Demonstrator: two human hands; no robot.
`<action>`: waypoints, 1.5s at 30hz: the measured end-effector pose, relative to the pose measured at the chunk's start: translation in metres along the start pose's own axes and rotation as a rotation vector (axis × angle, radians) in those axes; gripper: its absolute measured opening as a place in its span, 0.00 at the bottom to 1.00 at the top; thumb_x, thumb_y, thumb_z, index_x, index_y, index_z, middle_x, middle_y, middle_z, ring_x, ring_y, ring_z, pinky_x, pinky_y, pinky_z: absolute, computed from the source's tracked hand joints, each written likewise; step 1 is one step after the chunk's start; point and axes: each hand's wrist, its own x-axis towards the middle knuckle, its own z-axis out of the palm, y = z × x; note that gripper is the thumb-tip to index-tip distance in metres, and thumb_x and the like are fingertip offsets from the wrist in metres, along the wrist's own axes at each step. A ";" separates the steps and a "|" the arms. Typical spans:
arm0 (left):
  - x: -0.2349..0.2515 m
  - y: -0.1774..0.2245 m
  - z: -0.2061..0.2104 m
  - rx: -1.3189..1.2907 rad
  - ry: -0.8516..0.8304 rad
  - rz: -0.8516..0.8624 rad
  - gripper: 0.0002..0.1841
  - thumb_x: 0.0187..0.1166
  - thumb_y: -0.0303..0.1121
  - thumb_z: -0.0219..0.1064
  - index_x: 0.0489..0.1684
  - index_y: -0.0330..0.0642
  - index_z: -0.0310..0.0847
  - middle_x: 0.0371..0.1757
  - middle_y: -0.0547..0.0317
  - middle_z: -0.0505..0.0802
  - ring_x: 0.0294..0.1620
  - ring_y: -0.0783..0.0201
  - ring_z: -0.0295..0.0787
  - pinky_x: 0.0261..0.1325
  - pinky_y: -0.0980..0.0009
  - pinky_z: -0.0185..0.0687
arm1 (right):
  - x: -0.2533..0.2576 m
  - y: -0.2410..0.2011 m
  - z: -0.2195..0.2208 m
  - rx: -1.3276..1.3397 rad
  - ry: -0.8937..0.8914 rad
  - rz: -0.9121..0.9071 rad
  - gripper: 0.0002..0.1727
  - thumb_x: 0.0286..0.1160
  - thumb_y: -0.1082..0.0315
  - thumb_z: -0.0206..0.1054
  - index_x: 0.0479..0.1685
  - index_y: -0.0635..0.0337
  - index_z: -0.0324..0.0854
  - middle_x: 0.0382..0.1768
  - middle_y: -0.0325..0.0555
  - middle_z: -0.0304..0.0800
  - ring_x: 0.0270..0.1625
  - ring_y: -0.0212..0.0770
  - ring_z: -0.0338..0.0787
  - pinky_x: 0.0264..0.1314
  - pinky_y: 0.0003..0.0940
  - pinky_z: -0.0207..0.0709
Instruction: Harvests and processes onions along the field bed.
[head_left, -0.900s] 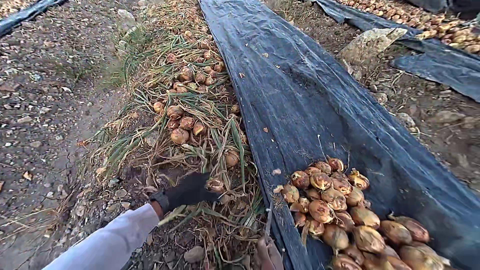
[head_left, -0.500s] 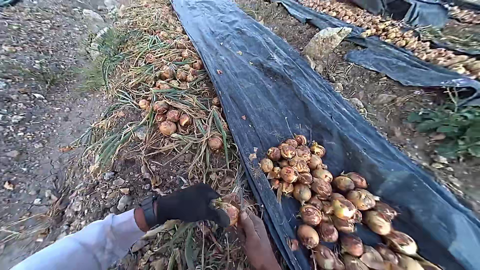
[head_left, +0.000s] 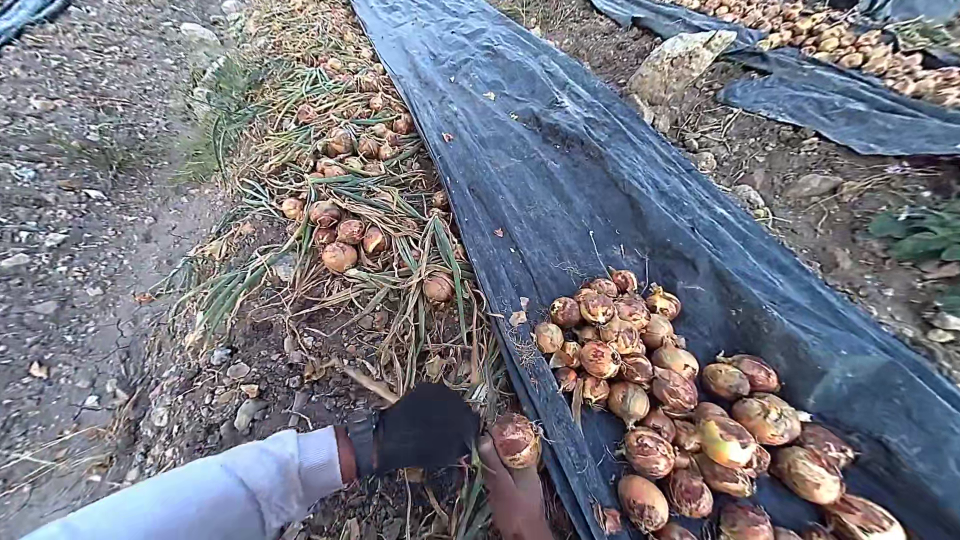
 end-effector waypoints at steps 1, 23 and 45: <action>0.015 -0.014 -0.011 0.006 0.035 -0.082 0.13 0.81 0.38 0.64 0.51 0.39 0.86 0.41 0.37 0.92 0.47 0.32 0.90 0.45 0.32 0.82 | 0.008 0.004 -0.007 -0.007 0.024 -0.033 0.34 0.71 0.50 0.73 0.65 0.70 0.76 0.43 0.41 0.91 0.40 0.29 0.90 0.49 0.31 0.88; 0.039 -0.149 0.011 -0.238 0.251 -0.494 0.11 0.76 0.44 0.71 0.44 0.48 0.90 0.42 0.52 0.93 0.47 0.48 0.91 0.49 0.41 0.86 | 0.023 0.009 -0.027 -0.104 -0.121 0.416 0.41 0.74 0.42 0.71 0.81 0.55 0.64 0.28 0.48 0.81 0.19 0.42 0.80 0.22 0.40 0.82; -0.076 -0.037 0.031 -0.196 0.175 -0.025 0.24 0.80 0.59 0.66 0.34 0.44 0.88 0.38 0.54 0.91 0.46 0.55 0.89 0.53 0.50 0.84 | -0.024 0.004 -0.028 -0.009 -0.241 0.282 0.43 0.78 0.35 0.61 0.81 0.60 0.64 0.30 0.45 0.79 0.22 0.40 0.80 0.25 0.40 0.81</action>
